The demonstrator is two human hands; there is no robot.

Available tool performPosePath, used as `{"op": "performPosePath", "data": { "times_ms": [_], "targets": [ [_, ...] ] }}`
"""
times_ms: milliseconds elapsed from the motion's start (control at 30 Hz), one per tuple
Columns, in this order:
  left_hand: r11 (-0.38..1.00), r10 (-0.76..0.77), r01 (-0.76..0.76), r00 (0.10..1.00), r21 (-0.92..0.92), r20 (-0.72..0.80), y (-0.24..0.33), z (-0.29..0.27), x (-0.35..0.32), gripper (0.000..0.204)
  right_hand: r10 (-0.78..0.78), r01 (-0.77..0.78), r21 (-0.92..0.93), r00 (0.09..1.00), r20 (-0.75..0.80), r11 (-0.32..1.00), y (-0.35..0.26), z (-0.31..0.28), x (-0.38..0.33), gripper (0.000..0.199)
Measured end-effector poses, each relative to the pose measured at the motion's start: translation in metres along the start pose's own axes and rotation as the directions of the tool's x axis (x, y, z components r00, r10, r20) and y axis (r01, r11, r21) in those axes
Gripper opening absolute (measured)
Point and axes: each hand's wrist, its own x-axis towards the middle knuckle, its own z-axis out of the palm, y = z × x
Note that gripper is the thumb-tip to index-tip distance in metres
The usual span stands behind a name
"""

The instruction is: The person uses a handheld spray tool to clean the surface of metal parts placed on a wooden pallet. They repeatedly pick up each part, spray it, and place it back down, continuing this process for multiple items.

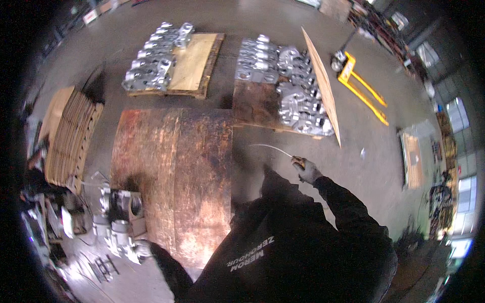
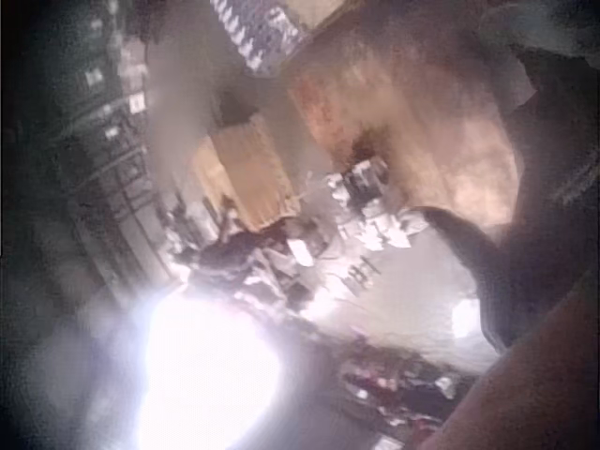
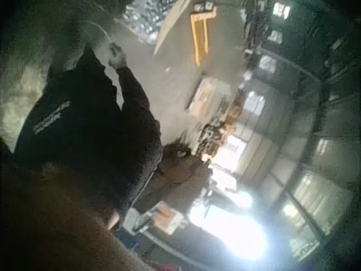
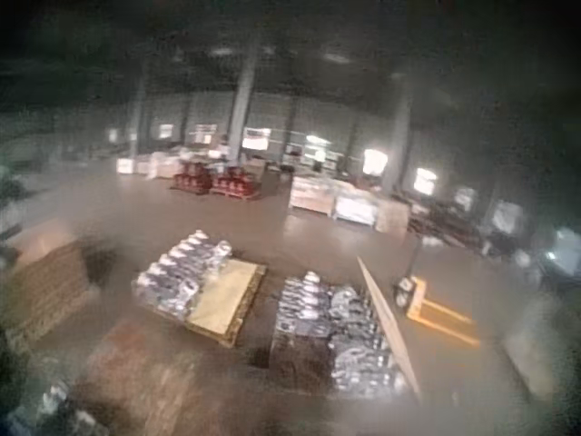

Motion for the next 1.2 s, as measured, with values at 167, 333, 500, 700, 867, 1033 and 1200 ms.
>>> {"op": "performPosePath", "data": {
  "times_ms": [167,333,500,700,867,1033,1200],
  "targets": [
    [0.907,0.052,-0.264,0.844,0.329,0.534,0.000,-0.019,-0.231,0.037,0.246,-0.205,0.245,0.957,-0.152,0.948,0.090,-0.041,-0.024,0.037],
    [0.958,0.210,-0.256,0.302,-0.133,0.930,0.063,0.021,-0.390,0.035,0.374,-0.232,0.482,0.901,-0.221,0.845,0.158,-0.071,0.011,0.036],
    [0.649,0.359,-0.588,-0.322,-0.482,0.876,0.117,0.077,-0.478,0.028,0.279,-0.078,0.585,0.924,-0.263,0.807,0.218,-0.096,0.059,0.033],
    [0.854,0.242,-0.424,-0.187,-0.301,0.952,0.170,0.116,-0.554,0.025,0.366,-0.139,0.721,0.915,-0.168,0.679,0.250,-0.125,0.094,0.036],
    [0.989,-0.128,0.042,-0.264,0.144,0.956,0.273,0.151,-0.631,0.026,0.384,-0.203,0.653,0.912,-0.145,0.729,0.265,-0.152,0.098,0.031],
    [0.887,-0.168,0.344,-0.379,0.307,0.910,0.346,0.230,-0.773,0.020,0.532,-0.398,0.487,0.829,-0.172,0.778,0.249,-0.205,0.092,0.034],
    [0.795,0.101,-0.391,-0.669,-0.464,0.737,0.302,0.362,-0.930,0.022,0.780,-0.581,0.544,0.569,-0.259,0.605,0.259,-0.207,0.076,0.029]
  ]
}}
